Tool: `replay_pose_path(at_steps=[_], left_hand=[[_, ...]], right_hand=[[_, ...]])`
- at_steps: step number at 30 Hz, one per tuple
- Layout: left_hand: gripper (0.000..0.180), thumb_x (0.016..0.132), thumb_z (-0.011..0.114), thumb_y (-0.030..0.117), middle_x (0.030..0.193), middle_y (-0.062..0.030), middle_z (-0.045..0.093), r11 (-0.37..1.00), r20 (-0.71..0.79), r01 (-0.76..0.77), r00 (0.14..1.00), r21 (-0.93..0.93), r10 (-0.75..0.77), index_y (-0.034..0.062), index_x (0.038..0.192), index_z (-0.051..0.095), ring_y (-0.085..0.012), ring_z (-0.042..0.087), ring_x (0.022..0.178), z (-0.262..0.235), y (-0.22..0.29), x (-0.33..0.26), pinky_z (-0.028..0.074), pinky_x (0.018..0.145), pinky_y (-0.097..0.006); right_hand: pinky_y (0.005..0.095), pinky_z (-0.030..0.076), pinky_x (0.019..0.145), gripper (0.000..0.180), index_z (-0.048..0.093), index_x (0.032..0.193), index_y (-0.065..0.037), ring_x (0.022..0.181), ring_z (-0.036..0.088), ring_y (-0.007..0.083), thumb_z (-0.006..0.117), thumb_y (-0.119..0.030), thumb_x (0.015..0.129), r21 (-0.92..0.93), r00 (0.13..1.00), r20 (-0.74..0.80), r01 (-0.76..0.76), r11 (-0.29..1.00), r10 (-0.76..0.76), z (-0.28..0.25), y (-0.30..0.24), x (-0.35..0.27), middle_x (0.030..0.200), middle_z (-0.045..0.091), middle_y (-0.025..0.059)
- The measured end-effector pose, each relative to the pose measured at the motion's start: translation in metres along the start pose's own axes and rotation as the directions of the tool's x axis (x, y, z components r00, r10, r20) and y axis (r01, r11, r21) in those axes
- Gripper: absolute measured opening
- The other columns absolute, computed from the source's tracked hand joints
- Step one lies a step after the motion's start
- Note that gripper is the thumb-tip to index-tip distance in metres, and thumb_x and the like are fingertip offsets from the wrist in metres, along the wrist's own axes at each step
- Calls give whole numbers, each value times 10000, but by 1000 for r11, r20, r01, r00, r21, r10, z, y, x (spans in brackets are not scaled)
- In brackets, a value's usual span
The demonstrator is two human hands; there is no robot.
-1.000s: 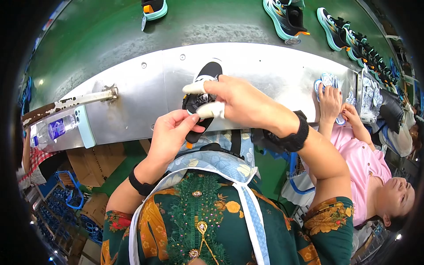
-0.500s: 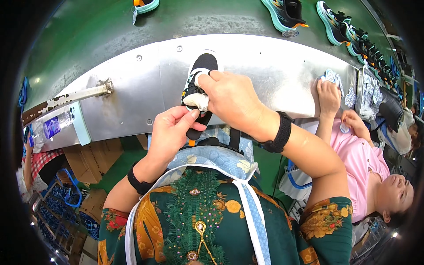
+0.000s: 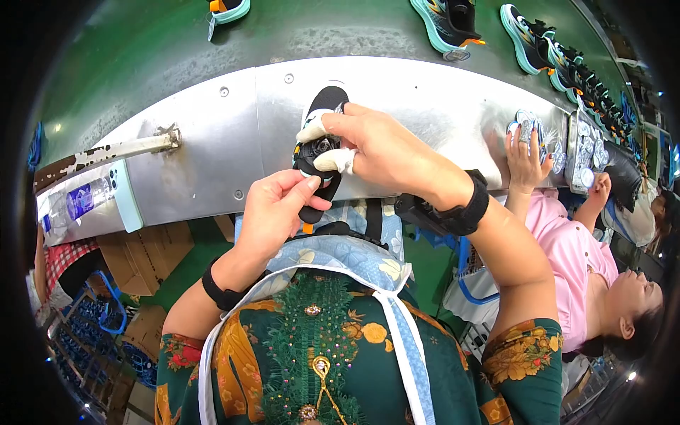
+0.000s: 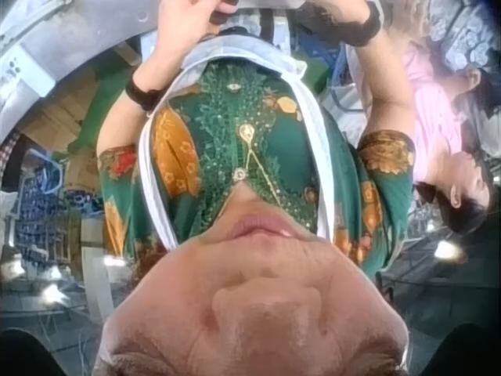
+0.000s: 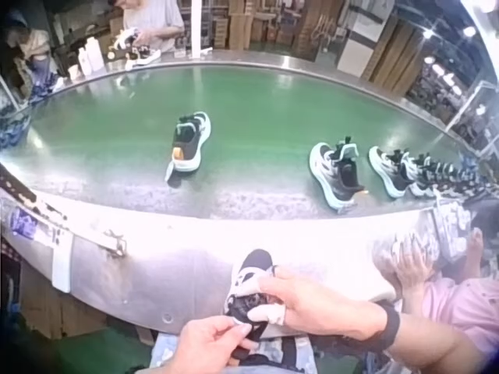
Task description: Cleaning and preparing shoes on an assembly line by wiping surfaces and dials.
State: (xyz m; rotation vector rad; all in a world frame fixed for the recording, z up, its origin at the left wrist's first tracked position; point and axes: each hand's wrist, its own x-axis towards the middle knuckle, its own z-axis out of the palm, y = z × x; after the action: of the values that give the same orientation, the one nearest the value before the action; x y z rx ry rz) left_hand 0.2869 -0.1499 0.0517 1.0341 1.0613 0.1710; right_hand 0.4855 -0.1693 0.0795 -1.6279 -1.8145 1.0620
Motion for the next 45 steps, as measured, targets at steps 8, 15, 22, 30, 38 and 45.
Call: replay_pose_path(at_steps=[8, 15, 22, 30, 38, 45], left_hand=[[237, 949, 601, 228, 732, -77, 698, 999, -12, -47, 999, 22, 47, 3, 970, 672, -26, 431, 433, 2, -2, 1, 319, 381, -199], [252, 950, 600, 240, 745, -103, 710, 1000, 22, 22, 1000, -19, -21, -1, 956, 676, -20, 407, 411, 0, 2, 3, 308, 367, -198], [252, 948, 599, 234, 758, -112, 714, 999, 74, 22, 997, -31, -20, -5, 947, 676, -26, 417, 407, -7, 4, 6, 322, 367, -195], [248, 948, 598, 232, 774, -121, 718, 999, 72, 42, 997, -32, -40, -1, 961, 683, -26, 427, 416, -5, 4, 4, 339, 382, -186], [228, 945, 602, 219, 788, -85, 715, 988, 61, -125, 991, 90, 120, -2, 972, 648, -53, 506, 503, -5, -7, 2, 411, 460, -210], [326, 699, 734, 100, 1199, -225, 511, 234, 273, -569, 664, 788, 696, 80, 1006, 627, -422, 452, 1173, -30, -16, -13, 394, 946, -481]], right_hand=[[382, 494, 658, 249, 642, 999, -85, 746, 612, 276, 727, -220, 808, 283, 990, -56, -106, 953, 127, 17, 14, 4, 845, 631, 128], [319, 465, 632, 198, 651, 966, -66, 706, 576, 195, 724, -140, 797, 283, 995, -19, -86, 955, 95, 18, 9, 9, 846, 646, 65], [331, 468, 779, 320, 649, 1120, -102, 902, 564, 205, 708, -100, 805, 114, 997, 74, -5, 993, -4, -3, -2, 7, 900, 592, 81], [362, 502, 756, 512, 665, 1184, -157, 851, 610, 319, 604, 69, 729, -14, 989, -68, 132, 991, -133, 3, 11, -13, 940, 614, 154], [394, 494, 778, 663, 596, 1285, -128, 861, 571, 336, 522, 151, 688, -150, 966, -232, 80, 985, -114, 33, -4, -39, 959, 569, 136], [398, 489, 704, 444, 609, 1235, -192, 788, 595, 322, 732, -205, 809, -379, 824, -562, -178, 908, -73, -77, 57, 12, 912, 582, 151]])
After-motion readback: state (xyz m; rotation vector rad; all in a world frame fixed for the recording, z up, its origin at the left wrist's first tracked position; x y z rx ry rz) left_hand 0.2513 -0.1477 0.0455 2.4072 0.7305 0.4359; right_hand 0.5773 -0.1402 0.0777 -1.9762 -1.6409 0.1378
